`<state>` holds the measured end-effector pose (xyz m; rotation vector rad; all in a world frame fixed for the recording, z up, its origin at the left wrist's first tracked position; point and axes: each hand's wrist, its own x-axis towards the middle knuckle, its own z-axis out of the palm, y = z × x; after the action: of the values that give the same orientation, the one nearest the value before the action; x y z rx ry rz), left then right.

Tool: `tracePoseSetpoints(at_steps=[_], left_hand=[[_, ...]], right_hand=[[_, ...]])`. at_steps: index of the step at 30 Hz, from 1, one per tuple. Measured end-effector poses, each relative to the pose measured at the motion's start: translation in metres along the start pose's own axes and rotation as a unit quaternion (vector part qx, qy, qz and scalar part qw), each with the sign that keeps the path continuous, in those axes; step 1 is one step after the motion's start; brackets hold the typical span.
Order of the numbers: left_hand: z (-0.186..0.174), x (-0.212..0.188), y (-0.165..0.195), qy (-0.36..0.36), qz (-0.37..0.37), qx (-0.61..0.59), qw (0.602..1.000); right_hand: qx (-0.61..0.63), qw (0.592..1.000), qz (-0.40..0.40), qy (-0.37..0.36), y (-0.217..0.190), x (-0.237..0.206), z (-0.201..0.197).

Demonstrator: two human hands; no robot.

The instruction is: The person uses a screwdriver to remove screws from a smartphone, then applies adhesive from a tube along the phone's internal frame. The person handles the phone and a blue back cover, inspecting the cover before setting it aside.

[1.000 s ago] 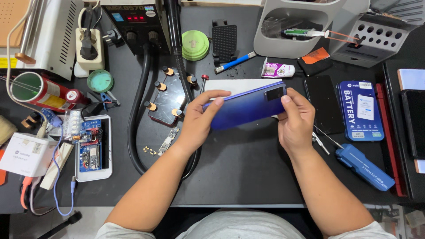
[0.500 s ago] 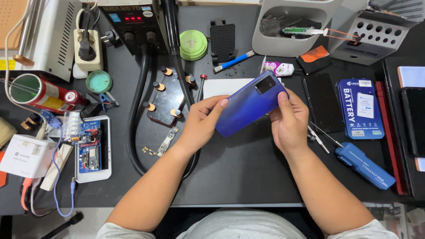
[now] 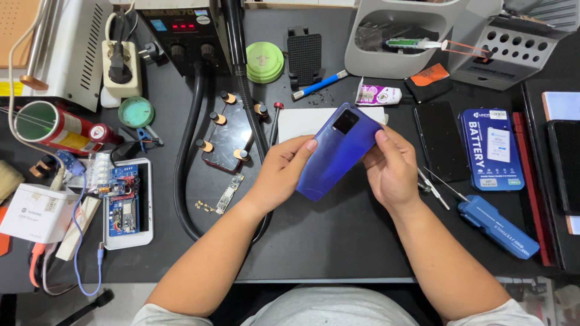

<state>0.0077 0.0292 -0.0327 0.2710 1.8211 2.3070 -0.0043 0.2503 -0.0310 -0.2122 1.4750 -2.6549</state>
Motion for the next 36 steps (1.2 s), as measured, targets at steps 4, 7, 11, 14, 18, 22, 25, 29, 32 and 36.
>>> tracePoseSetpoints(at_steps=[4,7,11,14,18,22,25,29,32,36], left_hand=[[0.000,-0.001,0.001,0.001,0.015,0.012,1.000],[0.000,-0.002,0.000,0.006,0.008,0.020,1.000],[0.002,-0.003,0.001,0.019,0.002,0.007,1.000],[0.003,-0.002,0.002,0.034,0.013,0.006,0.999],[0.004,-0.003,0.003,0.041,0.030,0.035,0.998],[0.002,-0.004,0.002,0.045,0.028,0.060,0.997],[0.000,-0.002,0.001,0.058,0.022,0.017,0.998],[0.000,0.000,-0.001,0.055,0.027,0.009,0.998],[0.001,-0.001,-0.003,0.060,0.040,0.050,0.996],[0.001,0.002,-0.005,0.067,0.022,-0.019,0.997]], right_hand=[[-0.026,0.999,-0.010,-0.023,0.000,0.000,-0.002],[-0.034,0.999,-0.010,-0.014,0.003,0.001,-0.001],[-0.016,1.000,-0.003,-0.027,0.003,0.001,0.002],[-0.025,0.999,0.007,-0.038,0.002,0.000,0.007],[-0.073,0.997,-0.019,-0.027,0.003,0.001,0.011],[-0.086,0.996,-0.019,-0.026,0.004,0.002,0.008],[-0.113,0.993,-0.005,-0.031,0.008,0.003,0.008],[-0.100,0.995,0.019,-0.021,0.011,0.002,0.007],[-0.093,0.995,0.015,-0.017,0.009,0.003,0.006],[-0.134,0.991,0.023,-0.015,0.015,0.001,0.011]])
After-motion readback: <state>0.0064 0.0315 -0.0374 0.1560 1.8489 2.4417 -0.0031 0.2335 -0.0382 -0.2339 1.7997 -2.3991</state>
